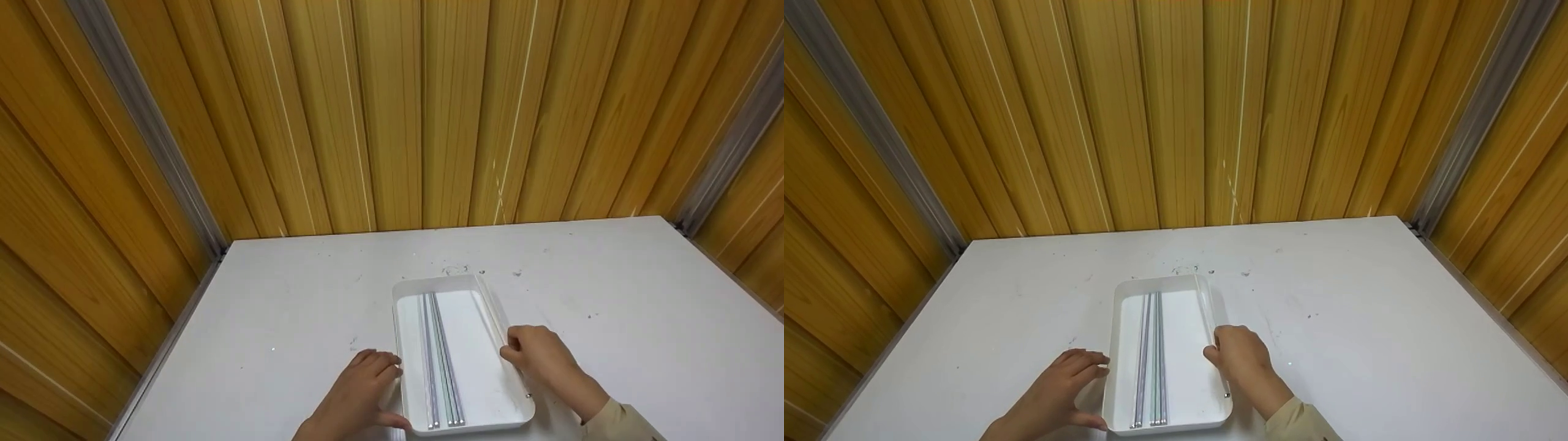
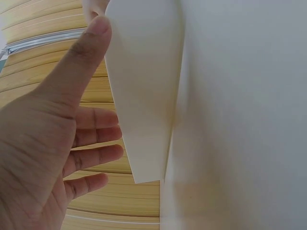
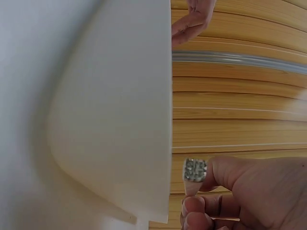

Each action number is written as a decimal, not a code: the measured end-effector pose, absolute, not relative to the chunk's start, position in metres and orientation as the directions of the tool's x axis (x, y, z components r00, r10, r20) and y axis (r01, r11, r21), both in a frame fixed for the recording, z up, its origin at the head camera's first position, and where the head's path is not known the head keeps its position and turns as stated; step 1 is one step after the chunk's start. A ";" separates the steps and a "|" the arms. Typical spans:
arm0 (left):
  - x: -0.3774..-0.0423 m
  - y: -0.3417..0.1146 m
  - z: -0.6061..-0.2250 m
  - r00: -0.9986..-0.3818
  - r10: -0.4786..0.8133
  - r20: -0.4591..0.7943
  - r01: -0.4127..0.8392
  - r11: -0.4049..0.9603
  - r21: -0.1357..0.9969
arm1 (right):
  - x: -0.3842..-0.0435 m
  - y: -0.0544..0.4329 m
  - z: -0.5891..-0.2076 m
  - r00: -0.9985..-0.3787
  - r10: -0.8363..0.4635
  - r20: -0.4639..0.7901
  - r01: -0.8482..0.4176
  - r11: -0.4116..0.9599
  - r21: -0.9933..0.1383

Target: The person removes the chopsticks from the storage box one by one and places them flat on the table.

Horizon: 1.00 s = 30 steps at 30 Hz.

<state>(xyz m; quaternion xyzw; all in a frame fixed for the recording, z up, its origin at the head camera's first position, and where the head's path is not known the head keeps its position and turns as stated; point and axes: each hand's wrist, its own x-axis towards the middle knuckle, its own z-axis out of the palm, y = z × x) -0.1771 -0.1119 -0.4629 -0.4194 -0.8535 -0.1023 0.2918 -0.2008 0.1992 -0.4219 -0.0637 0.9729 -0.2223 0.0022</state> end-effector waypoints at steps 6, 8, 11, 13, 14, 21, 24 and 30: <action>-0.178 -0.112 -0.463 -0.476 0.662 0.580 0.774 0.628 -0.083 | -0.203 0.211 -0.422 -0.994 -0.107 0.025 -0.108 0.902 -0.418; -0.178 -0.111 -0.464 -0.482 0.663 0.573 0.772 0.631 -0.080 | -0.204 0.215 -0.424 -0.994 -0.109 0.022 -0.108 0.904 -0.415; -0.178 -0.111 -0.464 -0.493 0.663 0.564 0.769 0.635 -0.074 | -0.204 0.220 -0.427 -0.994 -0.110 0.016 -0.106 0.901 -0.420; -0.178 -0.111 -0.464 -0.498 0.662 0.560 0.768 0.636 -0.070 | -0.205 0.223 -0.429 -0.994 -0.110 0.006 -0.102 0.898 -0.428; -0.178 -0.112 -0.464 -0.499 0.663 0.559 0.768 0.637 -0.069 | -0.205 0.224 -0.431 -0.994 -0.109 0.001 -0.099 0.897 -0.430; -0.177 -0.112 -0.463 -0.516 0.657 0.549 0.763 0.644 -0.052 | -0.207 0.230 -0.441 -0.995 -0.101 -0.007 -0.088 0.898 -0.432; -0.176 -0.112 -0.463 -0.518 0.655 0.550 0.763 0.645 -0.050 | -0.207 0.232 -0.445 -0.996 -0.088 -0.025 -0.069 0.899 -0.432; -0.177 -0.112 -0.464 -0.500 0.657 0.564 0.769 0.636 -0.059 | -0.208 0.233 -0.452 -0.994 -0.100 -0.041 -0.074 0.905 -0.418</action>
